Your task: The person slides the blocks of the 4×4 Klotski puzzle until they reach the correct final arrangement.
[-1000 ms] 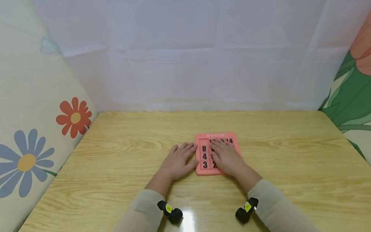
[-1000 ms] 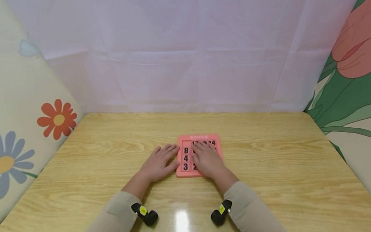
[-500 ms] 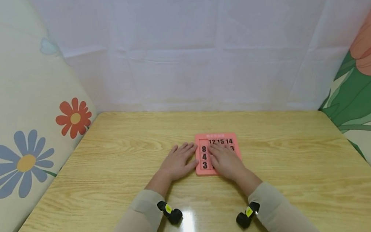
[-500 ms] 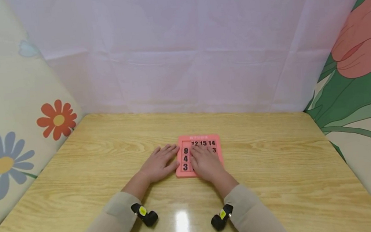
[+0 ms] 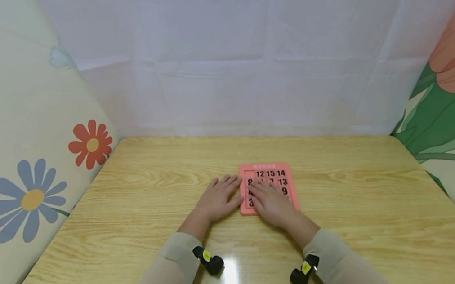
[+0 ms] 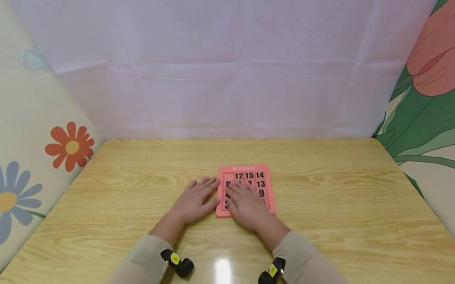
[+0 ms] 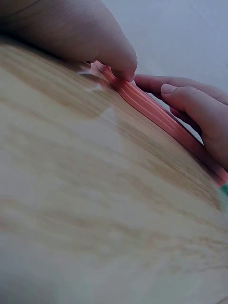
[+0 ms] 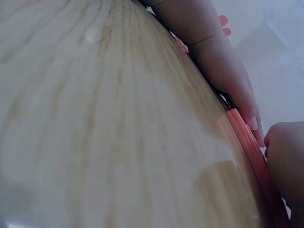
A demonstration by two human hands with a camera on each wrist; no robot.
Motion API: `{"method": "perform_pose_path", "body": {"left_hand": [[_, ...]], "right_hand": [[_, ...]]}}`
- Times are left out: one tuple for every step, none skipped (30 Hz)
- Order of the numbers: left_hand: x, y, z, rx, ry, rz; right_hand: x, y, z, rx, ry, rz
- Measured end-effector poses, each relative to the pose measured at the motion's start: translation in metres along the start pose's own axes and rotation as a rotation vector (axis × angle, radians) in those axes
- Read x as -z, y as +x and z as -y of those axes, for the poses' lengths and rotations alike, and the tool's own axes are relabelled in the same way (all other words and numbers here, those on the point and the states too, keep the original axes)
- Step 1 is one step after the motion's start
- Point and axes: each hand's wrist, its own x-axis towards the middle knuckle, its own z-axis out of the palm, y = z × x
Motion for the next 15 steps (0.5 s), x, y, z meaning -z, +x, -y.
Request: {"method": "perform_pose_path", "body": {"left_hand": [[0.0,0.0,0.0,0.001,0.0,-0.001],[0.0,0.0,0.0,0.002,0.001,0.001],[0.0,0.0,0.0,0.004,0.0,0.001],[-0.001,0.0,0.0,0.005,0.001,0.002],[-0.001,0.0,0.0,0.005,-0.001,0.001],[-0.001,0.0,0.0,0.006,-0.001,0.0],[-0.001,0.0,0.001,0.006,-0.001,-0.001],[-0.001,0.0,0.001,0.006,-0.001,-0.002],[-0.001,0.0,0.001,0.007,-0.003,-0.003],[-0.001,0.0,0.001,0.007,-0.001,-0.003],[-0.001,0.0,0.001,0.007,0.0,-0.003],[-0.001,0.0,0.001,0.007,0.002,-0.003],[-0.002,0.001,0.001,0.006,0.001,-0.004],[-0.002,0.001,0.001,0.005,0.001,-0.004],[-0.002,0.001,0.001,0.005,0.001,-0.005]], "right_hand": [[0.0,0.0,0.0,0.002,-0.005,0.001],[0.0,0.001,0.0,0.005,-0.007,0.0],[0.0,0.002,-0.001,0.007,-0.011,-0.001],[0.0,0.002,-0.001,0.009,-0.014,-0.002],[0.0,0.003,-0.001,0.009,-0.018,-0.002],[0.001,0.004,-0.001,0.008,-0.024,-0.001],[0.001,0.006,-0.001,0.009,-0.027,-0.002],[0.001,0.007,-0.001,0.009,-0.029,-0.003],[0.002,0.008,-0.001,0.008,-0.03,-0.003],[0.002,0.008,-0.002,0.008,-0.029,-0.001],[0.002,0.009,-0.002,0.005,-0.033,0.003],[0.003,0.01,-0.002,0.003,-0.032,0.005],[0.003,0.011,-0.002,0.0,-0.031,0.008],[0.003,0.012,-0.002,-0.004,-0.028,0.011],[0.004,0.013,-0.002,-0.007,-0.028,0.014]]}}
